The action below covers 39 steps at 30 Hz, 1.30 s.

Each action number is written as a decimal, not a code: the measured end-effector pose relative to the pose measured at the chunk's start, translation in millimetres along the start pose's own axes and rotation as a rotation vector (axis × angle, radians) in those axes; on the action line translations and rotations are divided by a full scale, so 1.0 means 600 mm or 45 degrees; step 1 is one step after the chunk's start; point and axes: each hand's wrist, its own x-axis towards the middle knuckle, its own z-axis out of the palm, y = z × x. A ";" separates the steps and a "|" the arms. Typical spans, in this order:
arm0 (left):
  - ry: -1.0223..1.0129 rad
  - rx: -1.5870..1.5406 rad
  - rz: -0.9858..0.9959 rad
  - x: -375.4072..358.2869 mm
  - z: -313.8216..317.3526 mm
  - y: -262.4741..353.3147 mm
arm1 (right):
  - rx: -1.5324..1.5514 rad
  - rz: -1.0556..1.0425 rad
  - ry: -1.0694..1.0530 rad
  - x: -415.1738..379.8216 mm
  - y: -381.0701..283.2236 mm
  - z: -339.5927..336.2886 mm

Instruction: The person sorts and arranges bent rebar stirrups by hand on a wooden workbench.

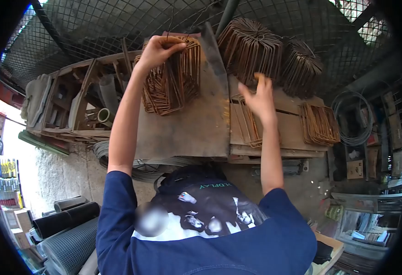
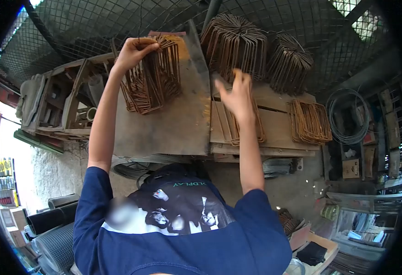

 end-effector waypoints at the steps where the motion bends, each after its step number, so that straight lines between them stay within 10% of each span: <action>1: 0.000 -0.030 -0.007 0.000 0.001 -0.002 | -0.154 0.136 -0.146 -0.029 0.025 0.007; 21: 0.049 -0.112 -0.012 -0.005 0.006 0.017 | -0.429 0.035 -0.099 -0.140 0.067 0.039; 27: 0.040 -0.145 -0.034 -0.004 0.006 0.010 | 0.479 0.090 0.211 -0.068 0.033 -0.053; 31: -0.004 -0.267 -0.055 -0.006 0.008 0.014 | 0.996 -0.342 0.346 0.032 -0.053 -0.162; 39: -0.004 -0.314 -0.114 -0.007 0.009 0.023 | 1.104 -0.483 0.129 0.226 -0.172 -0.202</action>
